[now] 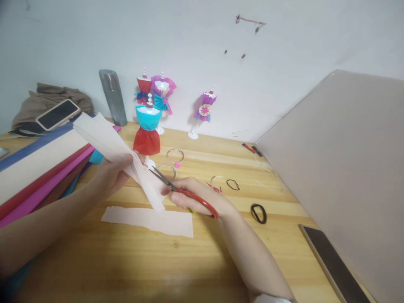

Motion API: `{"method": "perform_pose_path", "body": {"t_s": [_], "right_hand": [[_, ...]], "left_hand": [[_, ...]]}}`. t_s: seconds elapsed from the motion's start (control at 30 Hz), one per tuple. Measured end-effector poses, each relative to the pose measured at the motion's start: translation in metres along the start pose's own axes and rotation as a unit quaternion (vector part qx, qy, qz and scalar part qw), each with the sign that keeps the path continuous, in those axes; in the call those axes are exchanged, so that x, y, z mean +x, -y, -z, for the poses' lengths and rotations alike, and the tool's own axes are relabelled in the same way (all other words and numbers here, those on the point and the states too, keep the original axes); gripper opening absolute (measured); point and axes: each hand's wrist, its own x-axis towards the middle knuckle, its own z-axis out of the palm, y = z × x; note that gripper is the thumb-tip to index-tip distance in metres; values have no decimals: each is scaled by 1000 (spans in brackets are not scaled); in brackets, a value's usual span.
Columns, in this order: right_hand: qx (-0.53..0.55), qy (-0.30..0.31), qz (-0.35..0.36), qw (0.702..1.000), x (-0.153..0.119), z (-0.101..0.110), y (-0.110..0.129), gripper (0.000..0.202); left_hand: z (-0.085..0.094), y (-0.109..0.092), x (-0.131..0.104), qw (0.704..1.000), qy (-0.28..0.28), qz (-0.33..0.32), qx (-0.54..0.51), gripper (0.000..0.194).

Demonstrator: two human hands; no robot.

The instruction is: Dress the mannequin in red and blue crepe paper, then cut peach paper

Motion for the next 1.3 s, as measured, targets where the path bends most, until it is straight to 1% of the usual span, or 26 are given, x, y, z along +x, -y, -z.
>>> {"method": "perform_pose_path", "body": {"t_s": [0.37,0.47,0.6,0.77,0.8,0.87,0.9,0.97,1.0,1.07,1.1,1.2,1.3], "right_hand": [[24,-25,-1,999,-2,-3,1,67],[20,-42,3,999,-2,-2,0,65],[29,-60,11,998,-5,0,1,68],[25,-32,9,999,-9,2,5,68],[26,-35,7,999,-9,2,4,67],[27,-65,2,998,-7,0,0,63],[25,-97,4,995,-5,-1,-3,59],[7,-185,19,983,1,-6,-10,48],[-10,-238,34,971,5,-10,-13,44],[-53,-333,79,938,13,-19,-17,41],[-78,-359,107,924,17,-24,-17,42],[-134,-378,177,898,27,-38,-12,38],[-140,-374,224,889,32,-46,-6,32]], "left_hand": [[3,3,3,1000,-9,-17,-12,26],[7,3,5,1000,-16,-23,-7,27],[9,3,7,999,-28,-27,-12,27],[6,-1,6,998,-38,-34,-24,28],[6,-1,6,998,-38,-34,-24,28],[6,-3,5,999,-36,-30,-19,27],[5,-3,5,999,-36,-30,-15,27],[5,-3,5,999,-36,-30,-7,26],[4,-2,4,999,-37,-30,-4,26],[2,1,1,999,-41,-29,2,25],[1,2,0,999,-43,-28,4,25],[-4,8,-7,999,-41,-19,19,24],[-7,12,-13,998,-37,-16,46,22]]}}
